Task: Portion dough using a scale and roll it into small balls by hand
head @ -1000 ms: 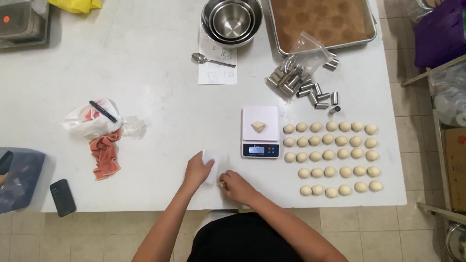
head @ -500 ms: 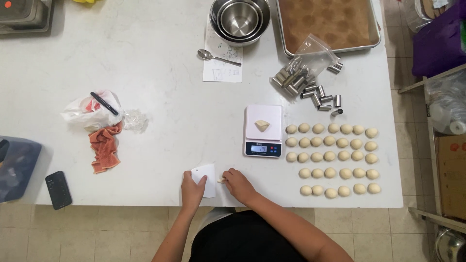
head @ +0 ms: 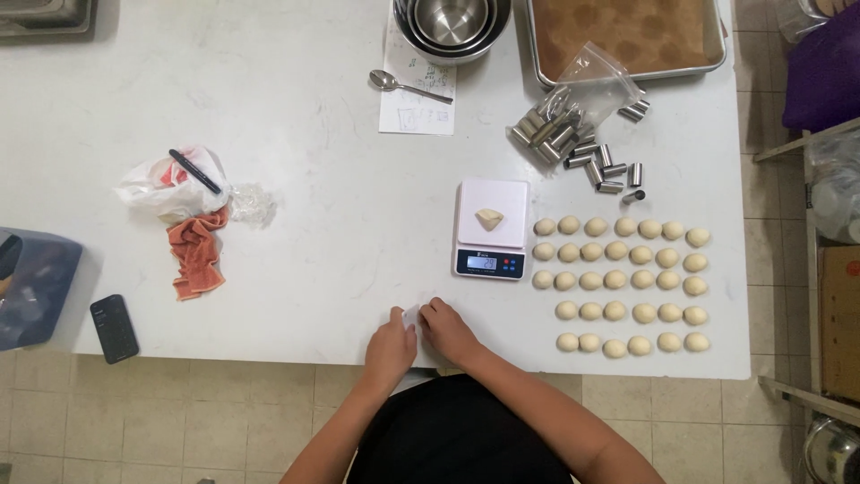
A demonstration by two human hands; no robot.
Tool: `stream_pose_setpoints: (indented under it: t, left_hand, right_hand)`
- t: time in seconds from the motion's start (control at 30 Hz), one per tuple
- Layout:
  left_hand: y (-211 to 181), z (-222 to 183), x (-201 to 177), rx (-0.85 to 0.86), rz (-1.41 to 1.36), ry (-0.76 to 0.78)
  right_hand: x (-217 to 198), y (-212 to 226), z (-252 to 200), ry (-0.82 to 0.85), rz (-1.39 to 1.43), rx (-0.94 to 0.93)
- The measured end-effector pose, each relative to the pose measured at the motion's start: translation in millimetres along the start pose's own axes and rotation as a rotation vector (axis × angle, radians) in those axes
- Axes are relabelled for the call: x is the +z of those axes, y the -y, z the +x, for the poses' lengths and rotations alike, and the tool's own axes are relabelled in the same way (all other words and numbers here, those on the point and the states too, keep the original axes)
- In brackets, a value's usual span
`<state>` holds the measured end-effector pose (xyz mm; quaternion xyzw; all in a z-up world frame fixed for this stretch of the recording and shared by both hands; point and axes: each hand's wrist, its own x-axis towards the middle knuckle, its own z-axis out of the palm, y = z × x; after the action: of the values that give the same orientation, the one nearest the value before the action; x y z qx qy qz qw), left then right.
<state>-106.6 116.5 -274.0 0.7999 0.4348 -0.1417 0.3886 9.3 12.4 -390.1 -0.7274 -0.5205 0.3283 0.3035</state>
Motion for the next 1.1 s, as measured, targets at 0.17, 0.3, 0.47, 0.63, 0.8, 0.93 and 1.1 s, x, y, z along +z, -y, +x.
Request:
stream_pose_setpoints:
  t: [0.17,0.3,0.47,0.63,0.8,0.93,1.1]
  left_hand:
    - [-1.2,10.7,32.9,0.144,0.212,-0.091]
    - [5.4,37.7,10.4,-0.008,0.002,-0.041]
    - [4.6,19.7,-25.3,-0.247,-0.197,-0.064]
    - [10.8,20.5,-26.0,-0.257,-0.163,-0.133]
    - [-8.0,5.1,-28.4,-0.062,0.103,-0.351]
    - [-63.1,-12.1,-41.3,0.436,-0.202,-0.531]
    - [-113.3,-47.9,-67.9,0.831,-0.056,-0.647]
  right_hand:
    - [-6.6,2.9,-1.8,0.043,-0.146,-0.092]
    - [-58.2,-7.0,31.8,-0.159,0.027,0.009]
    - [-169.4,-43.5,59.5,-0.672,-0.172,0.152]
    - [-178.7,-62.9,73.0,-0.353,-0.522,0.084]
    - [-177.4,-86.8,80.4,-0.245,-0.561,0.052]
    - [-169.7,7.4,58.5,-0.242,0.612,0.342]
    - [-197.6,144.3,-3.8,0.031,1.313,0.238]
